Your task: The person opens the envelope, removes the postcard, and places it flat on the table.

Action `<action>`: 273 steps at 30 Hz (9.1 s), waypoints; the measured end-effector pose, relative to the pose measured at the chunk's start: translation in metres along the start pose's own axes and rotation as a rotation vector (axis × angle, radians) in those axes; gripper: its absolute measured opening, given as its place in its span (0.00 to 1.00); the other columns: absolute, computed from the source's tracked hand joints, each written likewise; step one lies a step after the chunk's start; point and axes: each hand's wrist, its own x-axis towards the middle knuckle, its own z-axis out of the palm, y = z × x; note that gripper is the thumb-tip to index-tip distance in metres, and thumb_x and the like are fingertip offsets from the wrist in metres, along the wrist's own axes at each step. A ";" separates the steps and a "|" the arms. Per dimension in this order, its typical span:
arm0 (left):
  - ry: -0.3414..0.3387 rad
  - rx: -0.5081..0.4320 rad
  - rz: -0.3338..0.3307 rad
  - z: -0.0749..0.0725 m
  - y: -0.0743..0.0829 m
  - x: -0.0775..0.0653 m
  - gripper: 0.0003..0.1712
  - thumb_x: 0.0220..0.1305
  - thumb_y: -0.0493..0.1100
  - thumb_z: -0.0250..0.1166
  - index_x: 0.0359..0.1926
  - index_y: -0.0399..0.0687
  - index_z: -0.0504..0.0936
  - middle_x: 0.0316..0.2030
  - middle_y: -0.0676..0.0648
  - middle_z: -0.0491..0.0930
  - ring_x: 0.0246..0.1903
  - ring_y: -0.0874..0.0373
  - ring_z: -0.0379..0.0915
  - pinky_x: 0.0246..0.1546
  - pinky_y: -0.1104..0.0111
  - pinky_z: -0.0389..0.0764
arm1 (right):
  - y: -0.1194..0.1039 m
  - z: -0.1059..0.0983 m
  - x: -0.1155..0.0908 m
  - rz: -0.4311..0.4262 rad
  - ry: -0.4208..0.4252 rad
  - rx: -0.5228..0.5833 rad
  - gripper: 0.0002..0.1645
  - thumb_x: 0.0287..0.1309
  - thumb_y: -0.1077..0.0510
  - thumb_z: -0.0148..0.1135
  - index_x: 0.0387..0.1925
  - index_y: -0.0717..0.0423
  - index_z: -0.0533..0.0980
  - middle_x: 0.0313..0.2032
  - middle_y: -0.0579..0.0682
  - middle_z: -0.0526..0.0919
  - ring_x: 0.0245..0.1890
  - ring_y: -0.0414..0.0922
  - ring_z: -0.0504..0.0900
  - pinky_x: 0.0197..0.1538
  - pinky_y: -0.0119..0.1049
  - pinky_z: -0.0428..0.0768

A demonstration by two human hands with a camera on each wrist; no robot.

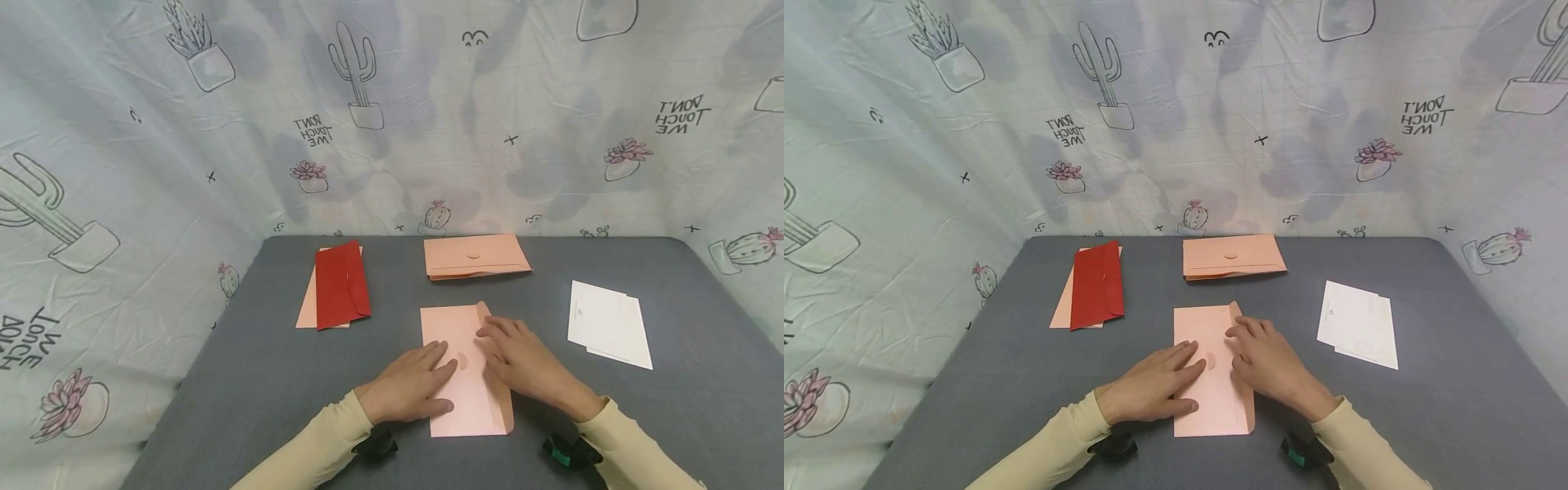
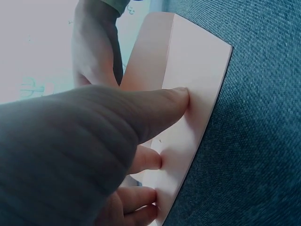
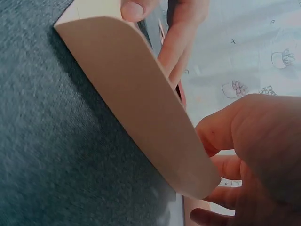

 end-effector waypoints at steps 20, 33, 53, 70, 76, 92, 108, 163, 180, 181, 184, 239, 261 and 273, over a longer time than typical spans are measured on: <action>-0.001 -0.019 0.003 0.003 -0.002 0.002 0.39 0.72 0.60 0.59 0.77 0.52 0.63 0.80 0.42 0.53 0.80 0.49 0.49 0.76 0.56 0.61 | 0.002 0.013 -0.004 -0.143 0.045 -0.364 0.21 0.50 0.73 0.71 0.48 0.64 0.81 0.51 0.62 0.83 0.49 0.57 0.80 0.52 0.53 0.82; -0.028 -0.073 -0.063 -0.003 -0.004 -0.004 0.44 0.66 0.65 0.63 0.78 0.56 0.62 0.80 0.42 0.50 0.80 0.48 0.45 0.77 0.50 0.56 | 0.002 0.013 -0.004 -0.169 0.051 -0.380 0.17 0.58 0.61 0.70 0.48 0.63 0.80 0.52 0.60 0.84 0.47 0.55 0.80 0.50 0.48 0.84; -0.080 -0.075 -0.141 -0.007 -0.010 -0.003 0.64 0.49 0.70 0.75 0.79 0.51 0.56 0.81 0.42 0.48 0.81 0.47 0.44 0.78 0.51 0.55 | 0.004 0.005 -0.001 -0.046 -0.067 -0.180 0.20 0.58 0.56 0.72 0.50 0.60 0.83 0.59 0.61 0.82 0.53 0.57 0.78 0.53 0.54 0.80; -0.053 -0.048 -0.138 -0.007 -0.010 -0.005 0.64 0.48 0.71 0.75 0.79 0.48 0.58 0.80 0.40 0.50 0.80 0.46 0.46 0.78 0.52 0.57 | 0.004 0.004 0.008 0.088 -0.199 0.312 0.18 0.64 0.61 0.65 0.55 0.63 0.78 0.45 0.52 0.85 0.42 0.44 0.82 0.44 0.39 0.82; -0.048 -0.052 -0.130 -0.006 -0.010 -0.005 0.64 0.49 0.71 0.74 0.79 0.48 0.57 0.80 0.40 0.49 0.80 0.46 0.47 0.78 0.52 0.57 | 0.005 0.005 0.008 0.144 -0.225 0.436 0.20 0.64 0.61 0.63 0.56 0.64 0.76 0.46 0.55 0.85 0.43 0.45 0.83 0.41 0.34 0.81; -0.069 -0.081 -0.147 -0.007 -0.010 -0.003 0.64 0.48 0.70 0.75 0.80 0.53 0.56 0.81 0.41 0.47 0.80 0.46 0.45 0.78 0.51 0.56 | 0.012 0.016 0.010 0.198 -0.231 0.726 0.38 0.63 0.71 0.56 0.71 0.74 0.55 0.29 0.52 0.82 0.25 0.44 0.81 0.29 0.34 0.82; -0.071 -0.130 -0.141 -0.008 -0.010 -0.006 0.61 0.49 0.68 0.76 0.79 0.57 0.57 0.81 0.42 0.47 0.80 0.46 0.45 0.78 0.50 0.56 | 0.014 0.011 0.012 0.381 -0.295 0.737 0.29 0.67 0.62 0.57 0.66 0.70 0.66 0.41 0.55 0.81 0.36 0.45 0.80 0.37 0.38 0.83; -0.102 -0.150 -0.091 -0.007 -0.013 -0.003 0.59 0.54 0.67 0.74 0.80 0.61 0.54 0.82 0.47 0.41 0.82 0.49 0.38 0.79 0.48 0.50 | 0.025 0.010 0.014 0.372 -0.233 0.777 0.50 0.63 0.64 0.59 0.77 0.66 0.42 0.25 0.51 0.81 0.16 0.45 0.83 0.30 0.38 0.84; -0.117 -0.143 -0.027 -0.008 -0.013 -0.007 0.51 0.59 0.61 0.72 0.79 0.69 0.56 0.82 0.50 0.44 0.82 0.50 0.37 0.79 0.45 0.48 | 0.026 0.009 0.013 0.387 -0.238 0.722 0.38 0.66 0.60 0.59 0.74 0.61 0.57 0.27 0.52 0.84 0.20 0.48 0.86 0.43 0.41 0.84; -0.118 -0.144 -0.029 -0.008 -0.013 -0.007 0.51 0.59 0.61 0.72 0.79 0.69 0.56 0.82 0.51 0.44 0.82 0.50 0.37 0.79 0.45 0.47 | 0.026 0.010 0.013 0.393 -0.225 0.715 0.38 0.66 0.60 0.60 0.73 0.61 0.58 0.28 0.51 0.84 0.21 0.48 0.86 0.44 0.41 0.84; -0.119 -0.141 -0.031 -0.008 -0.013 -0.006 0.51 0.59 0.61 0.72 0.79 0.70 0.56 0.82 0.51 0.44 0.82 0.50 0.37 0.79 0.45 0.48 | 0.027 0.013 0.014 0.419 -0.195 0.694 0.38 0.65 0.59 0.61 0.72 0.64 0.59 0.29 0.49 0.86 0.22 0.46 0.86 0.50 0.44 0.81; -0.109 -0.095 -0.013 -0.005 -0.015 -0.006 0.51 0.59 0.63 0.71 0.79 0.70 0.57 0.82 0.51 0.45 0.82 0.51 0.39 0.78 0.46 0.49 | 0.046 0.004 0.017 0.511 -0.134 0.742 0.30 0.69 0.56 0.54 0.65 0.72 0.65 0.39 0.57 0.84 0.25 0.43 0.83 0.34 0.38 0.83; -0.120 -0.114 -0.023 -0.006 -0.014 -0.006 0.51 0.59 0.63 0.72 0.78 0.71 0.57 0.82 0.51 0.45 0.82 0.51 0.39 0.79 0.47 0.48 | 0.048 0.005 0.017 0.519 -0.073 0.748 0.30 0.71 0.58 0.49 0.67 0.74 0.63 0.45 0.63 0.85 0.29 0.43 0.83 0.31 0.38 0.83; -0.120 -0.119 -0.015 -0.005 -0.014 -0.006 0.51 0.59 0.63 0.71 0.79 0.70 0.57 0.82 0.51 0.45 0.82 0.51 0.38 0.79 0.47 0.48 | 0.052 0.003 0.017 0.527 -0.059 0.736 0.29 0.72 0.57 0.49 0.66 0.73 0.65 0.46 0.63 0.85 0.31 0.43 0.83 0.31 0.38 0.83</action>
